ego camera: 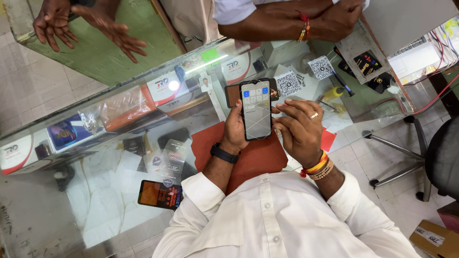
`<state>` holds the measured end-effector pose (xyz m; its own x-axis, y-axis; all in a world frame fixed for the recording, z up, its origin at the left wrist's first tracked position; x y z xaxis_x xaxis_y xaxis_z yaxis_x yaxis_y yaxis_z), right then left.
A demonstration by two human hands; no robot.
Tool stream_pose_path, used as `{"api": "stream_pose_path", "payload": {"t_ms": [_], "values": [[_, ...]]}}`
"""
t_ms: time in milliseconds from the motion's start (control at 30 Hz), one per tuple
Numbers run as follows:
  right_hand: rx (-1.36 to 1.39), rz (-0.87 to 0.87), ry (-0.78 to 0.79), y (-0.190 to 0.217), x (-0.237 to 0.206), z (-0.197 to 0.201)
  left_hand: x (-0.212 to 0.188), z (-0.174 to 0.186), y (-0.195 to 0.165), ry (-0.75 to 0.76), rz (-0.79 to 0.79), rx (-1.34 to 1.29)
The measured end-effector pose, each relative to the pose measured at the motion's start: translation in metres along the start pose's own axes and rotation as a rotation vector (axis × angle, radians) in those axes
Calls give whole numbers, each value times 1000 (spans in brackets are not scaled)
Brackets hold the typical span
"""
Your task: The person places a smartphone on a red mat, applies a protective film to the back, and uses a rubber band to secure it. They then remove the rubber band, peel off the film, and inspect the phone's screen.
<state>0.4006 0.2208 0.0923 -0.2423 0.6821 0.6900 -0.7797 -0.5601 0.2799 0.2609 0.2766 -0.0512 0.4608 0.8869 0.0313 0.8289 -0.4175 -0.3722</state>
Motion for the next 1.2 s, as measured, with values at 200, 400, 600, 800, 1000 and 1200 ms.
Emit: {"api": "stream_pose_path", "payload": {"t_ms": [200,400,600,800,1000,1200], "values": [[-7,1,90,0,-3,-10,1,0,-1,-71,1,14],[-50,29,111,-1,3,-10,1,-14,-3,52,8,-2],[-115,20,151,-2,9,-14,2,0,1,-111,6,19],[-99,24,120,1,9,-13,3,1,0,-122,-22,10],[-121,11,105,0,5,-12,1,-3,2,-75,18,-48],[-128,-5,111,-2,0,-14,1,-14,4,137,59,-201]]}}
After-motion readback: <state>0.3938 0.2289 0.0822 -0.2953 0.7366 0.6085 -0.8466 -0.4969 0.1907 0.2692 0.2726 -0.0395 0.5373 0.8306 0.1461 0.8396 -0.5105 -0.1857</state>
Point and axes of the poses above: each hand's wrist, its own x-axis towards the middle knuckle, its own z-axis out of the back of the hand, y = z × x, the point moved 5 cm from there along x, towards the middle knuckle, and after that the axes turned 8 degrees about -x, right-handed, at the moved point
